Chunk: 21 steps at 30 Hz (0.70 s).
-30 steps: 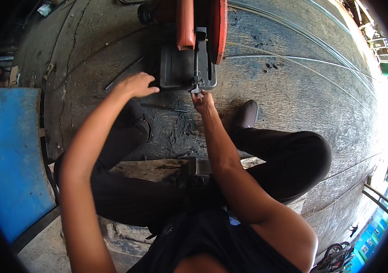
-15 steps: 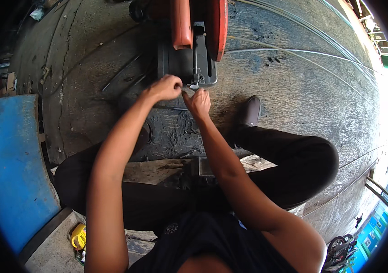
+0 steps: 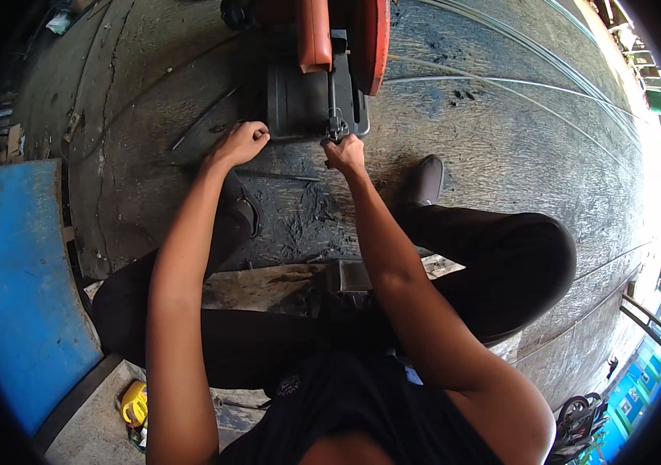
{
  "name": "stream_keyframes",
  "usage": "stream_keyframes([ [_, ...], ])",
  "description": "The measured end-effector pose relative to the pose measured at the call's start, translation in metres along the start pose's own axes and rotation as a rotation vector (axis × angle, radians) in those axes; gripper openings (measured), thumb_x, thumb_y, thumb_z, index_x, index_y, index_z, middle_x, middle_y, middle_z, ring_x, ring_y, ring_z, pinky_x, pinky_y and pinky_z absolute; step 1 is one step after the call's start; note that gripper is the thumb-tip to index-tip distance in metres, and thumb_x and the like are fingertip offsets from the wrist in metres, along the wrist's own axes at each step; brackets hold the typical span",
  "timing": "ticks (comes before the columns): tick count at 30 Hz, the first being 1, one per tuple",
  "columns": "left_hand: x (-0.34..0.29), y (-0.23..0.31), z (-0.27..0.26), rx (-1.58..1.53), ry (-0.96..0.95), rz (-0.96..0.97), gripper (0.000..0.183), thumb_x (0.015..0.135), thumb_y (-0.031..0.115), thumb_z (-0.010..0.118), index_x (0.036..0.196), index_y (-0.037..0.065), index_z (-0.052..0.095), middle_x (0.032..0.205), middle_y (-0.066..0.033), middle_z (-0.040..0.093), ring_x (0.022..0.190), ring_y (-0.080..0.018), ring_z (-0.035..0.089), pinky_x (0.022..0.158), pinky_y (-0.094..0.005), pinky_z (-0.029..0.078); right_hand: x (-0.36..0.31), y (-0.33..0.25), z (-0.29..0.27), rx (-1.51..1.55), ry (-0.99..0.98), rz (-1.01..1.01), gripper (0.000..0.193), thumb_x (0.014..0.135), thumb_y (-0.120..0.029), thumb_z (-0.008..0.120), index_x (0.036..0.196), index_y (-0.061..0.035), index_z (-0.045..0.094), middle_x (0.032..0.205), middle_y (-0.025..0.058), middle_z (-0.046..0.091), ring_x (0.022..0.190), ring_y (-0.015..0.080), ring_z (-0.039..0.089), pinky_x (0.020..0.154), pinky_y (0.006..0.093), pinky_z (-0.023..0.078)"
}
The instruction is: The person sets up an electric chop saw, secures metal rods in the clamp, and cuts them using the saw. The person then gathers and arranges the cut metal rods on the ground.
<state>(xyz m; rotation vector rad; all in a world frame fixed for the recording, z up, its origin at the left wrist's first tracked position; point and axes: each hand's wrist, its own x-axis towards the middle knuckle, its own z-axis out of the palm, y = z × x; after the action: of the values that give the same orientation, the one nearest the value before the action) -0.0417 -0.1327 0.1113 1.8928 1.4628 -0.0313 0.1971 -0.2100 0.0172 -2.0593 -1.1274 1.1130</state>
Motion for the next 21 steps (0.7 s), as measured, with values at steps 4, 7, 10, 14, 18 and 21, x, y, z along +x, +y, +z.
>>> stream_keyframes([
  [4, 0.0, 0.003, -0.002, -0.009, 0.017, 0.017, 0.025, 0.089, 0.022, 0.062, 0.102, 0.002, 0.067, 0.096, -0.0154, 0.071, 0.093, -0.0307, 0.068, 0.081, -0.0392, 0.052, 0.005, -0.006, -0.002, -0.017, -0.049, 0.094, 0.041, 0.067, -0.029, 0.072, 0.078, 0.0102, 0.067, 0.077, 0.0275, 0.068, 0.082, 0.04, 0.069, 0.077, 0.0451, 0.055],
  [7, -0.001, 0.013, -0.003, -0.027, 0.01, 0.019, 0.025, 0.089, 0.023, 0.062, 0.103, 0.002, 0.067, 0.097, -0.0159, 0.071, 0.093, -0.0312, 0.068, 0.081, -0.0397, 0.052, -0.003, -0.015, -0.001, -0.154, 0.183, -0.009, 0.039, 0.066, -0.028, 0.072, 0.078, 0.0092, 0.067, 0.077, 0.0288, 0.067, 0.086, 0.0432, 0.067, 0.078, 0.0473, 0.054],
  [10, 0.0, 0.02, -0.003, -0.002, 0.037, 0.052, 0.025, 0.089, 0.023, 0.062, 0.102, 0.002, 0.067, 0.097, -0.0162, 0.071, 0.092, -0.0314, 0.068, 0.081, -0.0399, 0.052, -0.007, -0.022, -0.002, -0.109, 0.246, -0.033, 0.037, 0.066, -0.026, 0.072, 0.076, 0.0092, 0.067, 0.08, 0.0304, 0.066, 0.086, 0.0462, 0.066, 0.079, 0.0493, 0.054],
  [14, 0.0, 0.009, -0.001, -0.02, 0.004, 0.034, 0.025, 0.089, 0.024, 0.063, 0.1, 0.002, 0.067, 0.098, -0.0169, 0.071, 0.092, -0.0317, 0.068, 0.079, -0.04, 0.052, -0.006, -0.021, 0.0, -0.055, 0.217, 0.085, 0.035, 0.065, -0.022, 0.069, 0.077, 0.0112, 0.067, 0.084, 0.0326, 0.066, 0.085, 0.0469, 0.066, 0.08, 0.0482, 0.054],
  [18, 0.001, -0.002, -0.003, 0.002, -0.002, 0.035, 0.029, 0.09, 0.028, 0.063, 0.101, 0.002, 0.067, 0.093, -0.0156, 0.07, 0.087, -0.0299, 0.068, 0.077, -0.0386, 0.051, 0.006, -0.005, -0.006, -0.022, 0.143, 0.155, 0.035, 0.064, -0.023, 0.07, 0.073, 0.0103, 0.067, 0.077, 0.0269, 0.068, 0.078, 0.0386, 0.07, 0.076, 0.0423, 0.055],
  [21, -0.012, -0.023, -0.017, 0.037, 0.017, -0.064, 0.034, 0.094, 0.031, 0.06, 0.107, 0.001, 0.066, 0.095, -0.012, 0.069, 0.083, -0.0209, 0.064, 0.077, -0.0344, 0.05, -0.002, -0.019, -0.01, 0.202, -0.096, 0.339, 0.033, 0.06, -0.024, 0.078, 0.07, 0.0058, 0.068, 0.074, 0.0147, 0.068, 0.071, 0.0217, 0.068, 0.067, 0.0323, 0.054],
])
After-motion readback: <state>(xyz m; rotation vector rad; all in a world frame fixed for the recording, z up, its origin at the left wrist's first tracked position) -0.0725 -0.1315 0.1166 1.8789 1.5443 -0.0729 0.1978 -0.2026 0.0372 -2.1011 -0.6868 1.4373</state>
